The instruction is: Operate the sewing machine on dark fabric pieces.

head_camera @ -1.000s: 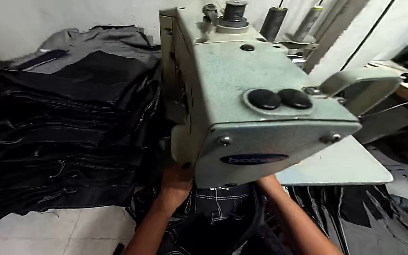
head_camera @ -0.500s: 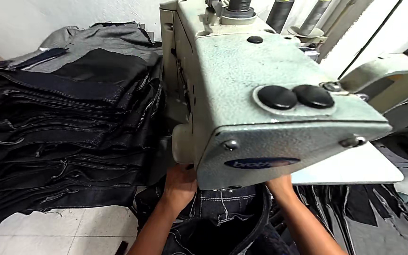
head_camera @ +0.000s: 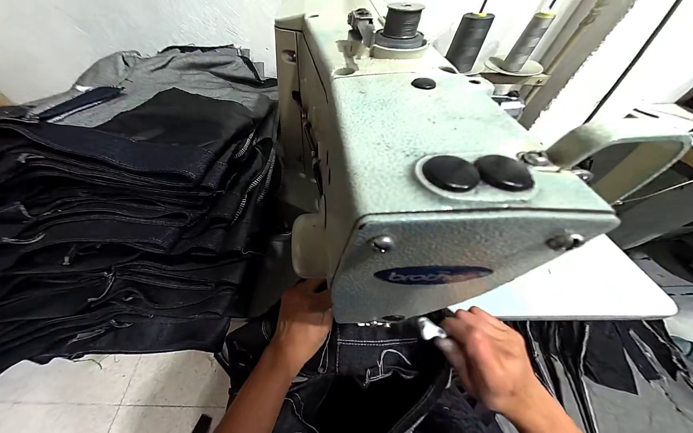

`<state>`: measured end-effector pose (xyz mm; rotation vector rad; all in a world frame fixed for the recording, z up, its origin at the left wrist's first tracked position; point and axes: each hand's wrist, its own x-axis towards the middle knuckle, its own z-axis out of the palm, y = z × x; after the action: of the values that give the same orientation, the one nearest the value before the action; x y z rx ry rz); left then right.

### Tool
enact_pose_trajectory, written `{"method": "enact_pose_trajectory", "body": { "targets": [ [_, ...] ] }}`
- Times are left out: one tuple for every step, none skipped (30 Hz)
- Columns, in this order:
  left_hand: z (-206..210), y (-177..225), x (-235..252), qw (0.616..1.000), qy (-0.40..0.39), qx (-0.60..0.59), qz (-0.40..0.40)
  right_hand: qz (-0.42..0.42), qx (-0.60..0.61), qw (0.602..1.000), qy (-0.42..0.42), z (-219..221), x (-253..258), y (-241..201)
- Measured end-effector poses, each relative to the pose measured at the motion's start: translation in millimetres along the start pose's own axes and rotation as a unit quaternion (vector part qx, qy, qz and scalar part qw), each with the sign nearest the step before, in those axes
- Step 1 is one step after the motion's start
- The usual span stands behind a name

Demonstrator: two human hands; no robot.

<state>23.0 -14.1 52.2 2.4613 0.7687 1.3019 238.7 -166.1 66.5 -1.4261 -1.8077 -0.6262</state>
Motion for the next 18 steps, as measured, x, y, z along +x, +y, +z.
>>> {"method": "enact_pose_trajectory", "body": {
  "targets": [
    [0, 0, 0, 1.0, -0.004, -0.004, -0.002, 0.046, -0.012, 0.999, 0.002, -3, -4, 5],
    [0, 0, 0, 1.0, -0.008, -0.005, -0.007, 0.102, -0.021, 0.995, 0.01, -4, -6, 7],
    [-1, 1, -1, 1.0, -0.013, -0.005, -0.013, 0.164, -0.025, 0.986, 0.013, -3, -5, 8],
    [-2, 2, 0, 1.0, -0.019, -0.005, -0.019, 0.229, -0.013, 0.973, 0.01, 1, 0, 9],
    [-3, 3, 0, 0.999, -0.025, -0.004, -0.023, 0.292, 0.021, 0.956, -0.001, 8, 4, 11],
    [-3, 3, 0, 0.999, -0.027, -0.001, -0.026, 0.352, 0.076, 0.933, -0.021, 16, 8, 14],
    [-3, 4, 0, 0.999, -0.028, 0.004, -0.027, 0.408, 0.143, 0.9, -0.049, 24, 13, 17],
    [-3, 4, 1, 0.999, -0.031, 0.009, -0.03, 0.461, 0.201, 0.861, -0.072, 32, 20, 18],
    [-3, 2, 1, 0.999, -0.031, 0.01, -0.032, 0.502, 0.239, 0.826, -0.09, 37, 29, 18],
    [-2, 0, 1, 0.999, -0.032, 0.004, -0.035, 0.52, 0.254, 0.809, -0.104, 41, 35, 17],
    [-1, -3, 1, 0.999, -0.034, -0.004, -0.037, 0.517, 0.244, 0.813, -0.113, 41, 39, 18],
    [0, -5, 2, 0.998, -0.039, -0.008, -0.04, 0.499, 0.218, 0.83, -0.121, 41, 41, 20],
    [-1, -4, 3, 0.998, -0.047, -0.008, -0.044, 0.481, 0.187, 0.848, -0.124, 41, 41, 21],
    [-4, 0, 4, 0.997, -0.056, -0.007, -0.049, 0.468, 0.164, 0.86, -0.123, 41, 40, 22],
    [-6, 4, 5, 0.997, -0.059, -0.002, -0.05, 0.465, 0.152, 0.863, -0.126, 41, 39, 22],
    [-8, 9, 6, 0.997, -0.056, 0.007, -0.044, 0.467, 0.149, 0.862, -0.129, 40, 38, 22],
    [-9, 11, 6, 0.998, -0.047, 0.017, -0.035, 0.471, 0.153, 0.859, -0.131, 40, 38, 22],
    [-8, 12, 5, 0.998, -0.039, 0.023, -0.032, 0.475, 0.162, 0.855, -0.134, 41, 37, 22]
  ]
}}
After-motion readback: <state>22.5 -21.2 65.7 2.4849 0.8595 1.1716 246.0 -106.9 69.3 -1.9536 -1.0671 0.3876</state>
